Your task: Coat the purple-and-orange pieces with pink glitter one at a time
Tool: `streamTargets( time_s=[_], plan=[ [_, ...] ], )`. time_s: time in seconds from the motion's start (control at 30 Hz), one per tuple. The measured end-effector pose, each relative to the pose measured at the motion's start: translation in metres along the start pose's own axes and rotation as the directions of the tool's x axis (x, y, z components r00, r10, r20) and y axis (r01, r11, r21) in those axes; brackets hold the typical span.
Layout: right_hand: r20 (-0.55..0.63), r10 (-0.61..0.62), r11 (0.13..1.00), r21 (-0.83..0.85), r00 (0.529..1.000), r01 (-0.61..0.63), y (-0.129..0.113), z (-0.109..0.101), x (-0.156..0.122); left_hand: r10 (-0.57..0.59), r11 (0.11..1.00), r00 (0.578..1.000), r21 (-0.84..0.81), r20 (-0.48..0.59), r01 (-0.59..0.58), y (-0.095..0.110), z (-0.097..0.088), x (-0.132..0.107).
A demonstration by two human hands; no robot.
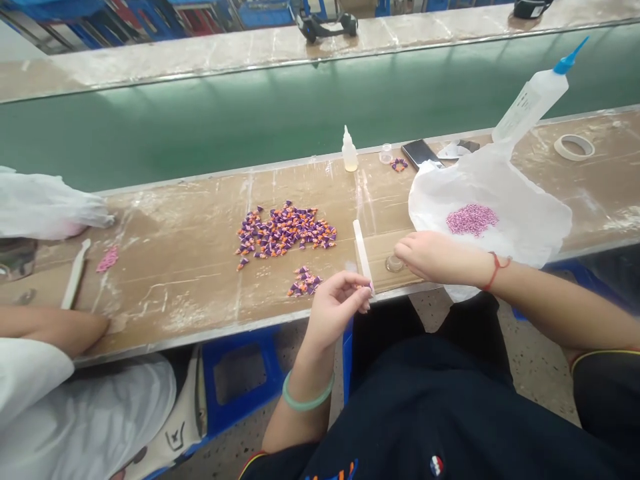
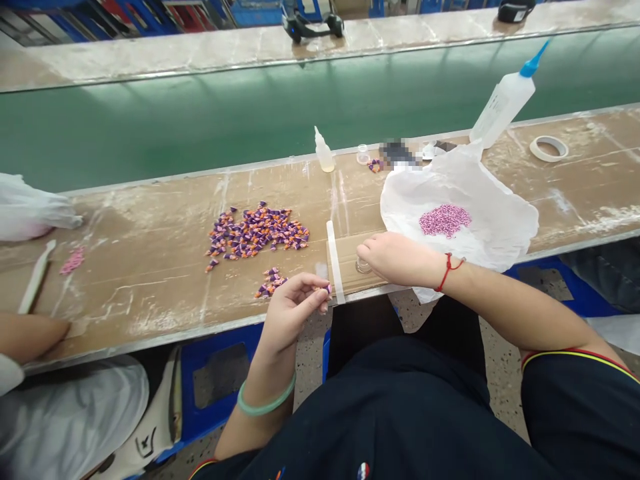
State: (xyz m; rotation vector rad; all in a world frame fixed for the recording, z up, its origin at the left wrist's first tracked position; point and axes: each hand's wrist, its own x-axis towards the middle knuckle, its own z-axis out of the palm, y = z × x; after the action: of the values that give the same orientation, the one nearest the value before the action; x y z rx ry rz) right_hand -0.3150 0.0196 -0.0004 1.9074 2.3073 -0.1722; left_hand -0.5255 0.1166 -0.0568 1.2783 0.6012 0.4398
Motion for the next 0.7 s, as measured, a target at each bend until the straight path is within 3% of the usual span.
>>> streamTargets(
  time_s=[0.3, 0.47, 0.57, 0.63, 0.7],
  plan=[
    [0.134, -0.075, 0.979, -0.176, 0.988, 0.098, -0.010, -0.006, 0.013, 0.052, 0.999, 0.998, -0.001, 0.043, -0.052, -0.006, -0.001, 0.003],
    [0.034, -0.062, 0.981, -0.184, 0.997, 0.068, -0.008, -0.011, 0.009, 0.058, 0.995, 0.998, -0.077, 0.024, -0.056, -0.008, 0.002, 0.005],
    [-0.024, -0.001, 1.000, -0.029, 1.000, 0.000, -0.005, -0.010, 0.005, 0.073, 0.993, 0.997, -0.093, 0.012, -0.072, -0.006, 0.006, 0.006],
    [-0.068, 0.017, 0.981, 0.195, 0.998, -0.003, -0.004, -0.009, 0.001, 0.093, 0.988, 0.996, -0.127, -0.002, -0.093, -0.003, 0.010, 0.006],
    [-0.136, 0.047, 0.863, 0.505, 0.990, 0.029, -0.007, -0.011, -0.004, 0.125, 0.975, 0.992, -0.185, -0.019, -0.126, 0.001, 0.014, 0.005]
  ],
)
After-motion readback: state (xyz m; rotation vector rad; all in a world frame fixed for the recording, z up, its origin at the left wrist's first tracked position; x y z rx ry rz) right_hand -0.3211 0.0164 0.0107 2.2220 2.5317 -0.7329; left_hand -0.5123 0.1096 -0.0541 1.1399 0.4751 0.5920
